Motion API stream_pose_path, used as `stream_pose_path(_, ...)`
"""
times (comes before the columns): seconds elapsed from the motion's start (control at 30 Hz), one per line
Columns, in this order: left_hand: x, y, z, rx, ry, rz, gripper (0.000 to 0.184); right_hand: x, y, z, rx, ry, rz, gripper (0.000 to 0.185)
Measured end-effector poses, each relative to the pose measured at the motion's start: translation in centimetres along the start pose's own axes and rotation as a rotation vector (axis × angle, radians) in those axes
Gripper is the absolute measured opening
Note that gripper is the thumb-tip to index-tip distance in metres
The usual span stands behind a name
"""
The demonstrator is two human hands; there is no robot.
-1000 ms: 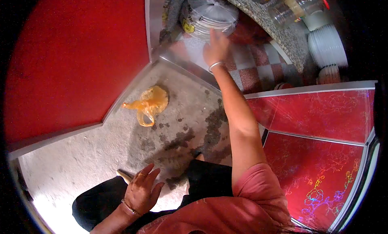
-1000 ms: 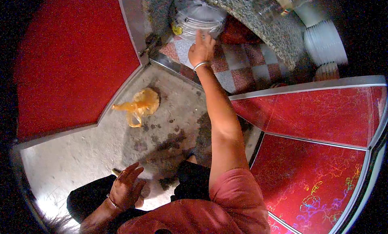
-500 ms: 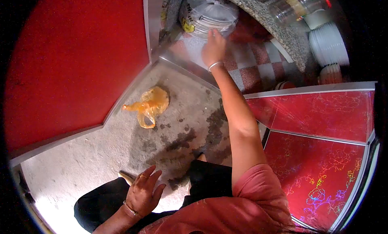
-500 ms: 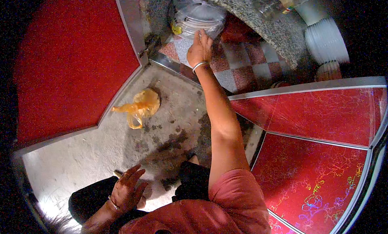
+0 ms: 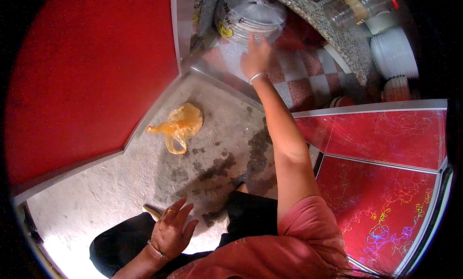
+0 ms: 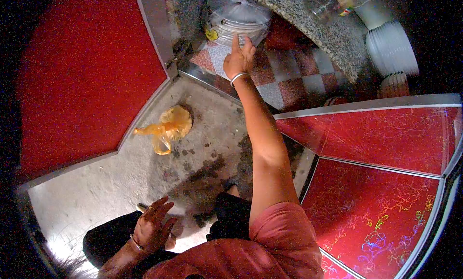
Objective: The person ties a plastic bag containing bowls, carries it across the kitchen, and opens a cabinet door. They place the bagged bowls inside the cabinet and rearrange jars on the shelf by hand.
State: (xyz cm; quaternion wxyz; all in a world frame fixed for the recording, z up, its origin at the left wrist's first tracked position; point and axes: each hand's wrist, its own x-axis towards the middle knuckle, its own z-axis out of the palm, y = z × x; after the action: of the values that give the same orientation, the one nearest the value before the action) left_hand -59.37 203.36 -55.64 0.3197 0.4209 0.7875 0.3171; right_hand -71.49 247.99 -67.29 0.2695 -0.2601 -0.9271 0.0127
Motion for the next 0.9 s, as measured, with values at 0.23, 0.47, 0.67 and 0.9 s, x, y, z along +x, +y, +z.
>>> stream_pose_path(0.23,0.1,-0.1,0.0,-0.006,-0.006,-0.004,0.039,-0.1,1.0,0.9,0.060,0.063,-0.063,0.059)
stream_pose_path(0.47,0.2,-0.2,0.3,0.032,0.002,0.007,0.039,0.2,2.8,1.9,0.208,0.062,-0.116,0.049)
stream_pose_path(0.67,0.3,-0.4,0.5,0.011,-0.010,0.015,0.040,-0.3,3.0,1.6,0.150,0.058,-0.178,0.049)
stream_pose_path(0.9,0.6,-0.3,0.6,0.013,-0.015,-0.009,0.040,-0.2,2.9,1.8,0.103,0.050,-0.181,0.052)
